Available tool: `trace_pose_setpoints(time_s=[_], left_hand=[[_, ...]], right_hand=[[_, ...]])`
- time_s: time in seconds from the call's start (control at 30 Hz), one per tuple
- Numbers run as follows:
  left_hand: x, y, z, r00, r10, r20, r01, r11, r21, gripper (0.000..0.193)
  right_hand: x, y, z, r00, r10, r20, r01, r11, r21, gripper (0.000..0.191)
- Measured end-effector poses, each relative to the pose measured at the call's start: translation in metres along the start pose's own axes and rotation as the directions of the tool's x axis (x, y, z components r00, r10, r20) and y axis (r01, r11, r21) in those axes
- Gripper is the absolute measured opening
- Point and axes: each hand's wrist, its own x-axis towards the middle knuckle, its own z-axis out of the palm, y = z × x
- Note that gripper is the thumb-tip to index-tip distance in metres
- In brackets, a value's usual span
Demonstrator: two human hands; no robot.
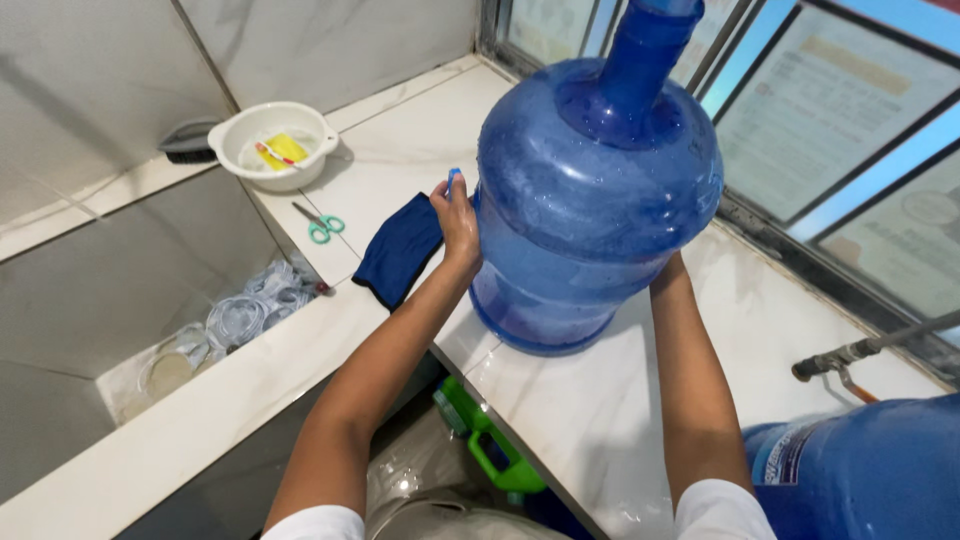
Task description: The person cleans a blue plastic cap with a toothbrush, then places it on a large blue water jug. They wipe the jug with a cloth, retrieve a shrink-wrap seal from a cabinet, and use a heat gun to shrink the seal around the jug's neck. The person repeats the process on a second jug, including cutting the seal with scissors and rinsing the jug under running water.
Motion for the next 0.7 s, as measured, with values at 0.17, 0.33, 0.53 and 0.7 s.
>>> trace_pose_setpoints(time_s=[0.17, 0.33, 0.53, 0.7], left_hand=[[-0.013, -0.013, -0.053, 0.988, -0.15, 0.025, 0.149, 0.989, 0.016, 0.067], [-0.022, -0.032, -0.113, 0.901, -0.427, 0.07, 0.432, 0.9, -0.065, 0.064], [-0.019, -0.016, -0.145, 0.85, -0.478, 0.222, 0.482, 0.875, 0.039, 0.064], [-0.013, 0.013, -0.166, 0.868, -0.497, 0.003, 0.468, 0.82, 0.33, 0.045]], right_hand=[[-0.035, 0.014, 0.001, 0.985, 0.084, -0.153, -0.079, 0.996, 0.04, 0.058], [-0.074, 0.027, -0.008, 0.825, 0.335, -0.456, -0.355, 0.934, 0.044, 0.053], [-0.079, 0.016, -0.015, 0.852, 0.179, -0.493, -0.275, 0.952, -0.13, 0.041], [-0.064, 0.0, -0.01, 0.888, 0.109, -0.448, -0.35, 0.79, -0.503, 0.038]])
